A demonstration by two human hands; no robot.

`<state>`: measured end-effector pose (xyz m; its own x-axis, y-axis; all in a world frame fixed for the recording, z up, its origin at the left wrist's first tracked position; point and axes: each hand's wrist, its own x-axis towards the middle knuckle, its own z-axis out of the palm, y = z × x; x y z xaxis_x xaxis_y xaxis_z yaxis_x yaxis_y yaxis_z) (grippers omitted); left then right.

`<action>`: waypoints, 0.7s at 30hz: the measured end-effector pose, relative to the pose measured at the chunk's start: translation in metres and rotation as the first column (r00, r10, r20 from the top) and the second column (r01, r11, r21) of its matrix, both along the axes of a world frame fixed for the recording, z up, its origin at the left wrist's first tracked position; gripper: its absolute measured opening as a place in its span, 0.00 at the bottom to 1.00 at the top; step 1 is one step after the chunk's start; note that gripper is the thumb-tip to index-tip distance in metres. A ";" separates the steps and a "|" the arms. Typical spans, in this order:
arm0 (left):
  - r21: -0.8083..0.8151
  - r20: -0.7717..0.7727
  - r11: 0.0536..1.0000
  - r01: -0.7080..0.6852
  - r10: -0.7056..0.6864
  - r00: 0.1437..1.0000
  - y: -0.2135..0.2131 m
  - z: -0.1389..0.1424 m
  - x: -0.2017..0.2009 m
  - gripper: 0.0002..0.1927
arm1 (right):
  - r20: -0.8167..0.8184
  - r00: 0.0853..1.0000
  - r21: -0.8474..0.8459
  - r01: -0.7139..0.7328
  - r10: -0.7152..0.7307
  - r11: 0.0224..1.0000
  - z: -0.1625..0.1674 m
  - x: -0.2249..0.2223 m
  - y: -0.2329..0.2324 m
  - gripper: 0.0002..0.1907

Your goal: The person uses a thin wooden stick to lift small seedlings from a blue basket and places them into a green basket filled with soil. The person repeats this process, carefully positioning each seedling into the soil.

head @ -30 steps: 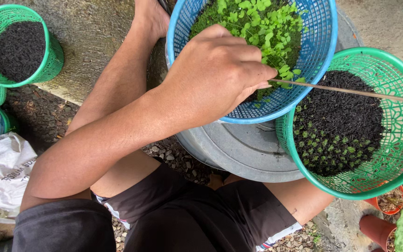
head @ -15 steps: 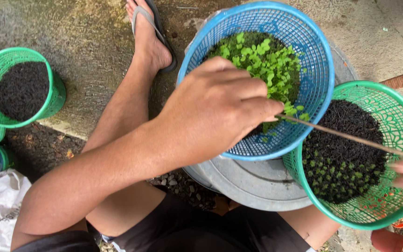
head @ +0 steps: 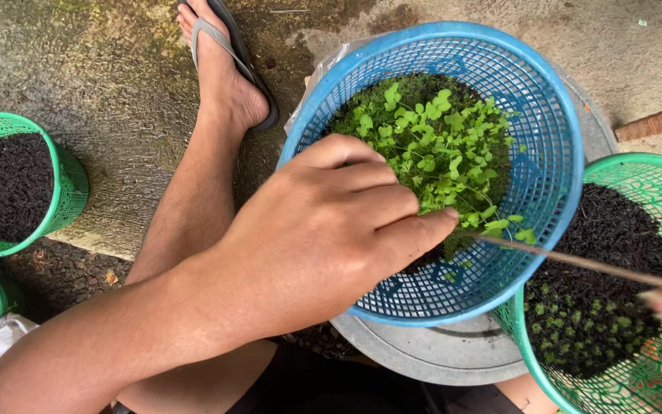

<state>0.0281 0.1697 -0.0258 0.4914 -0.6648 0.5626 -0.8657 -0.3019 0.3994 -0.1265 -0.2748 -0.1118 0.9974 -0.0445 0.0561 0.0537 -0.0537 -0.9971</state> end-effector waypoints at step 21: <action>0.298 -0.165 0.921 0.250 -0.208 0.964 0.028 0.010 0.018 0.23 | -0.138 0.989 -0.294 -0.087 0.048 0.952 0.080 0.061 0.152 0.08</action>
<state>0.0463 0.1981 -0.0161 0.3579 -0.8997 0.2498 -0.8743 -0.2289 0.4280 -0.0658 -0.1226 -0.0319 0.9972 0.0220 -0.0717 -0.0595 -0.3502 -0.9348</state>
